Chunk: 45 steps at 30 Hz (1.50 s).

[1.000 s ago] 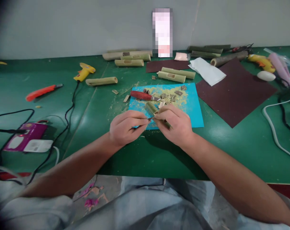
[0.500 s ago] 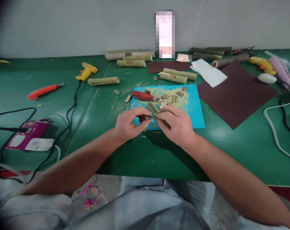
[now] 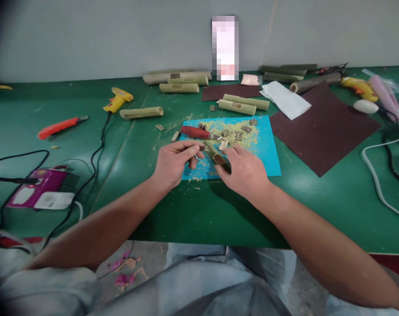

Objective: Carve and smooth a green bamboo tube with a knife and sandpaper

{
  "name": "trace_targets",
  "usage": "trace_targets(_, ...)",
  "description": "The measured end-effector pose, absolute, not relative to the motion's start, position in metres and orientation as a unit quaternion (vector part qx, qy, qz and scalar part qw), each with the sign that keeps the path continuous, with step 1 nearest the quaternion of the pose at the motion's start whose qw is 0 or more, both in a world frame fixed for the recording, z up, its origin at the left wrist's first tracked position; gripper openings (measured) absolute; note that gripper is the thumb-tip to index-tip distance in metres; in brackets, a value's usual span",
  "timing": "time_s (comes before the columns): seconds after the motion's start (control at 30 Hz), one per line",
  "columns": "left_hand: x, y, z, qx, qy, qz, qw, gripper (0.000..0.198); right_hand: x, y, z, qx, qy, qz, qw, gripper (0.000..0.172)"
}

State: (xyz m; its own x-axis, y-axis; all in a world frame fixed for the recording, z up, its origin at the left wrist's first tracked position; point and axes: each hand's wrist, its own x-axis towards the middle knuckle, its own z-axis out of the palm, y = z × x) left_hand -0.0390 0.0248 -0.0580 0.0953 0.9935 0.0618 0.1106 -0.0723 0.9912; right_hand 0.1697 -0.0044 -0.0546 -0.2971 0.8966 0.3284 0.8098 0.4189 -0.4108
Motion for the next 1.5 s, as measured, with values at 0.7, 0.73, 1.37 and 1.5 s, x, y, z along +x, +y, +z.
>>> trace_targets(0.7,-0.052,0.049,-0.068,0.838,0.428,0.331,0.077,0.022,0.159,-0.014,-0.056,-0.563,-0.814,0.083,0.122,0.030)
trace_targets(0.73,-0.053,0.049,-0.069,0.841,0.427,0.324,0.077,0.023,0.159,-0.014,-0.056,-0.562,-0.814,0.084,0.121,0.030)
trace_targets(1.37,-0.060,0.057,-0.070,0.844,0.419,0.312,0.124,0.024,0.159,-0.015,-0.053,-0.554,-0.820,0.085,0.118,0.025)
trace_targets(1.5,-0.061,0.062,-0.071,0.840,0.419,0.329,0.107,0.022,0.159,-0.015,-0.053,-0.557,-0.817,0.093,0.116,0.026)
